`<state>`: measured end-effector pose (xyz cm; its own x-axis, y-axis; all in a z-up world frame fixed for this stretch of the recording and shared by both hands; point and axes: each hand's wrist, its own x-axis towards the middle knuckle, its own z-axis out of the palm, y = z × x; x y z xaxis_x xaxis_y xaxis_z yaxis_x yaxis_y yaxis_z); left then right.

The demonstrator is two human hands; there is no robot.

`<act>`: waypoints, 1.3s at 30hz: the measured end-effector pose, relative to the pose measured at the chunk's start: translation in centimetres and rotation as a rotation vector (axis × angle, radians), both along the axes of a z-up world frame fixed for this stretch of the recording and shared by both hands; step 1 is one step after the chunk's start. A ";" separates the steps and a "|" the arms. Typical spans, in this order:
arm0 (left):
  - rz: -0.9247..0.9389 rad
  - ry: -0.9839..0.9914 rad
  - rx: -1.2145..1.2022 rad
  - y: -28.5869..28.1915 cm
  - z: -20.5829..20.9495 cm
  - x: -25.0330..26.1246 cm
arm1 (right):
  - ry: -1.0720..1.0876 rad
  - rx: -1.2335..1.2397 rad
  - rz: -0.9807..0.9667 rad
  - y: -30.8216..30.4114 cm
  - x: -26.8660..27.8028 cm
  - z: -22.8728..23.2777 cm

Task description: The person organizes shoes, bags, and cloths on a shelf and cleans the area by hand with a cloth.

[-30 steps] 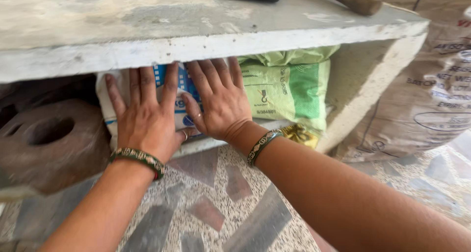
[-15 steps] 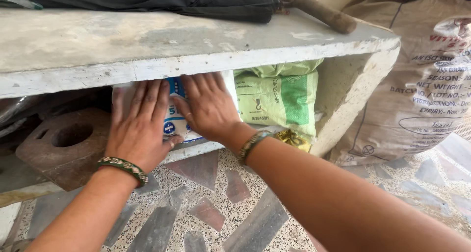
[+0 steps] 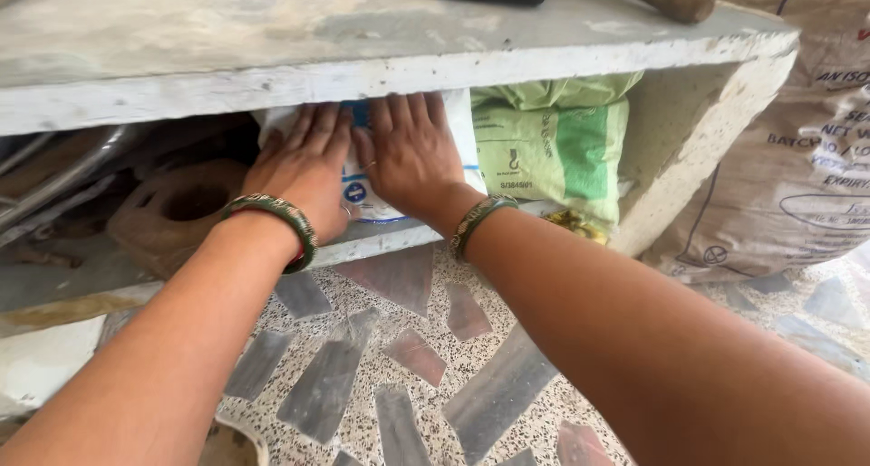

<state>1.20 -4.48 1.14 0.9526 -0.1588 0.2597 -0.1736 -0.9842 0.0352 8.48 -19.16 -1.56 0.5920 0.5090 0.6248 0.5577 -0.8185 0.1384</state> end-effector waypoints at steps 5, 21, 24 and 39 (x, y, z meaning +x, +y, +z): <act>0.047 -0.015 0.035 -2.5 0.1 -1.5 | -0.044 -0.094 0.026 -1.8 -0.7 -0.4; -0.160 -0.349 0.022 -5.8 -5.1 4.5 | -0.165 0.337 0.211 -5.9 3.5 -4.9; -0.127 -0.293 0.049 -6.1 -5.4 5.5 | -0.175 0.331 0.226 -6.1 4.7 -5.5; 0.069 -0.283 0.091 0.3 -2.2 -0.7 | -0.084 0.100 0.286 -0.9 0.1 -1.3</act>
